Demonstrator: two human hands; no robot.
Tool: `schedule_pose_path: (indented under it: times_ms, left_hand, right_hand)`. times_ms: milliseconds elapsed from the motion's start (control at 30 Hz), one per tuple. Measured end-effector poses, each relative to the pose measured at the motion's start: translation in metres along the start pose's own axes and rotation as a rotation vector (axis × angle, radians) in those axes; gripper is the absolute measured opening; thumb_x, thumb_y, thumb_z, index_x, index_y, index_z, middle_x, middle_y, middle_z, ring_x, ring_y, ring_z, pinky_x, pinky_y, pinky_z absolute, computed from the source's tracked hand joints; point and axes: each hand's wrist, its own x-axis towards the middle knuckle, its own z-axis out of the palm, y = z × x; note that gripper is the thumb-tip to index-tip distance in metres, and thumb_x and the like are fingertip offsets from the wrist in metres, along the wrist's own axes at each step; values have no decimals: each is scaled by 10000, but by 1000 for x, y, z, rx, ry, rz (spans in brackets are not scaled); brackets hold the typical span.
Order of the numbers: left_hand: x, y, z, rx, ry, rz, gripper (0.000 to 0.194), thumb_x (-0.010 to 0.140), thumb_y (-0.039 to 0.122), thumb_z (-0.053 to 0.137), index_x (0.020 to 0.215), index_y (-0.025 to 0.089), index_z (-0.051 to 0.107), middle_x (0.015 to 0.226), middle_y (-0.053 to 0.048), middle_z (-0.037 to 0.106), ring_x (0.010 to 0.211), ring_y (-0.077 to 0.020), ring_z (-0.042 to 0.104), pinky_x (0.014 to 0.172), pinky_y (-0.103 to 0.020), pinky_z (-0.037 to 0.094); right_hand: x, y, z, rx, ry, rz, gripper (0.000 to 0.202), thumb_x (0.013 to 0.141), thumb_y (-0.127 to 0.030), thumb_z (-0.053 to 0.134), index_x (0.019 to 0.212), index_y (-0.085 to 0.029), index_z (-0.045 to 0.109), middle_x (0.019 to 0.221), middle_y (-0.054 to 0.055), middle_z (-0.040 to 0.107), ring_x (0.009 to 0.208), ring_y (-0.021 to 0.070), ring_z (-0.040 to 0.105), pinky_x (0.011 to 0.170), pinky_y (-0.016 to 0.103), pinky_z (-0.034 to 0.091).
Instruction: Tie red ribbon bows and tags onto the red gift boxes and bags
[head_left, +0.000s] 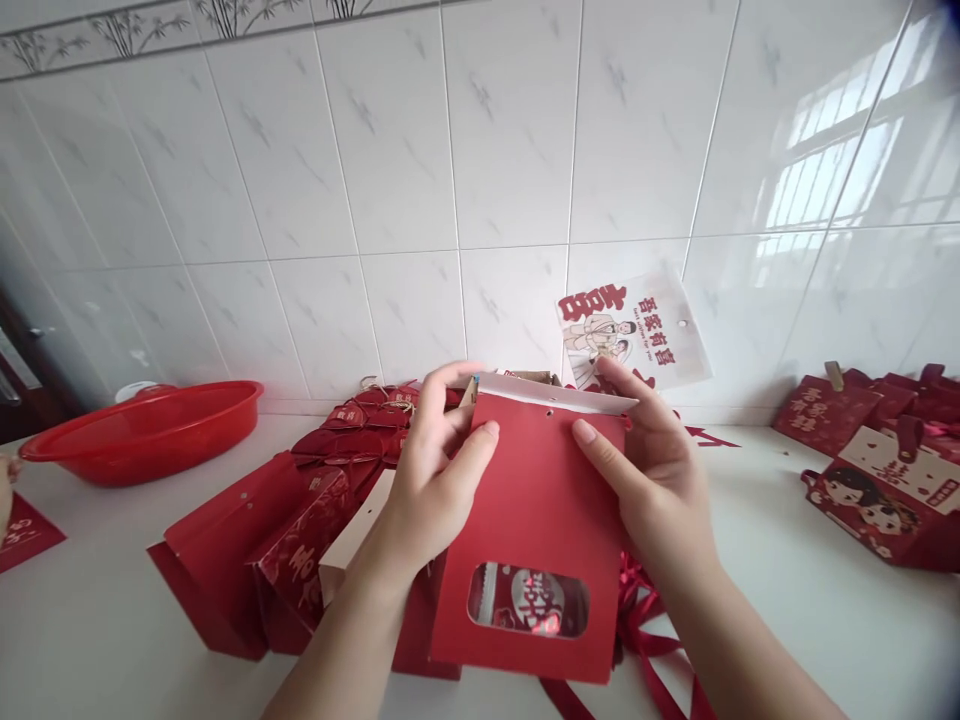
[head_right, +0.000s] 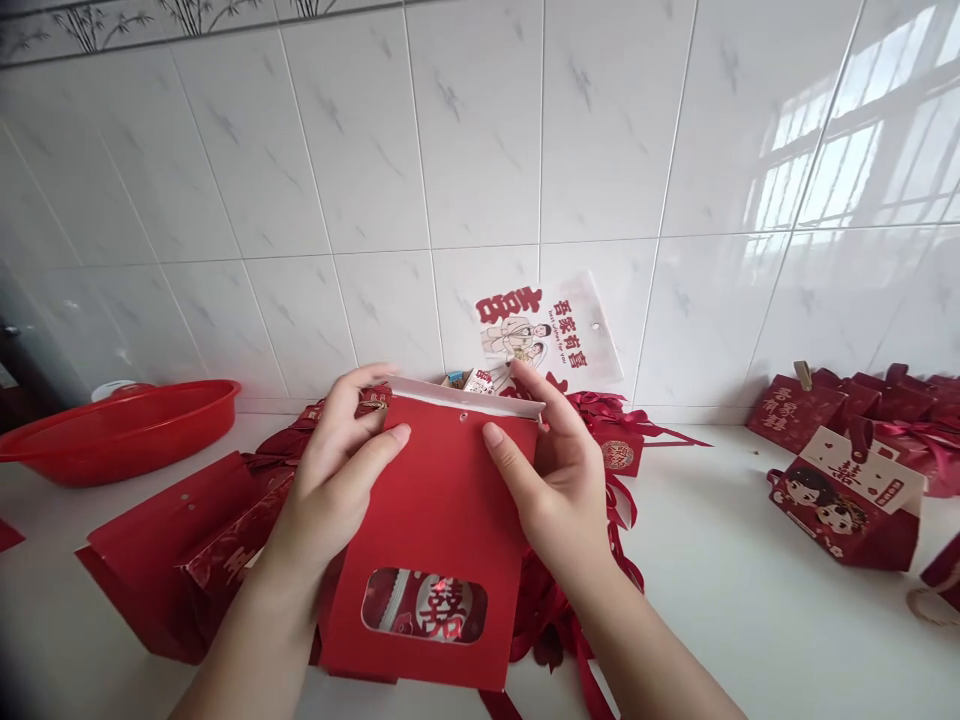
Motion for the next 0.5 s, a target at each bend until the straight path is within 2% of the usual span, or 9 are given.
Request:
schedule_pose_path:
  times_ms: [67,167,233,333,400,500]
  left_hand:
    - [-2,2,-1,3,-2,64,422,882,267,553,1278,297,410,930,-31,682,714,-160,646,627,-267,536]
    - [-3,1,-5,137,18,197,193,885,243,554,1076,249,584,954,-40,665,796,-168,624,674,-268,500]
    - [-3,-1,-7,228,42,267,107,885,217,546,960,241,619,867,-17,646,730,-148,579,639,-261,452]
    - [-3,-3,-5,309,69,352,143,868,166,517,785,224,618,691,15,576,586,-118,461,562,-259,371]
    - [-3,-4,-2,331,69,385,193,852,138,494,699,210,586,636,22,532,558,-114,422,549,-262,350]
    - [-6,-4,1,284,35,361,135,814,139,501,723,213,566,625,28,490,564,-120,427,560,-265,367]
  right_hand:
    - [-2,1,1,-12,13,-31,459,838,-300,677,1283,-313,566,1385,35,561,1222,260,577,909,398,584]
    - [-3,4,1,-19,32,-50,434,818,-313,705,1240,-314,600,1398,20,551,1260,250,545,948,379,558]
    - [-4,5,0,-4,36,-45,350,878,-389,618,1215,-296,622,1382,26,567,1273,252,532,990,405,525]
    - [-5,4,-1,-15,72,-31,341,942,-444,483,1178,-269,656,1327,35,614,1297,261,507,1035,446,476]
    - [-5,3,-1,-54,105,-27,308,904,-402,570,1175,-285,657,1340,21,605,1321,263,481,1043,444,468]
    - [-4,2,-1,-75,126,-62,376,846,-325,663,1220,-306,626,1385,14,566,1346,258,450,1083,454,434]
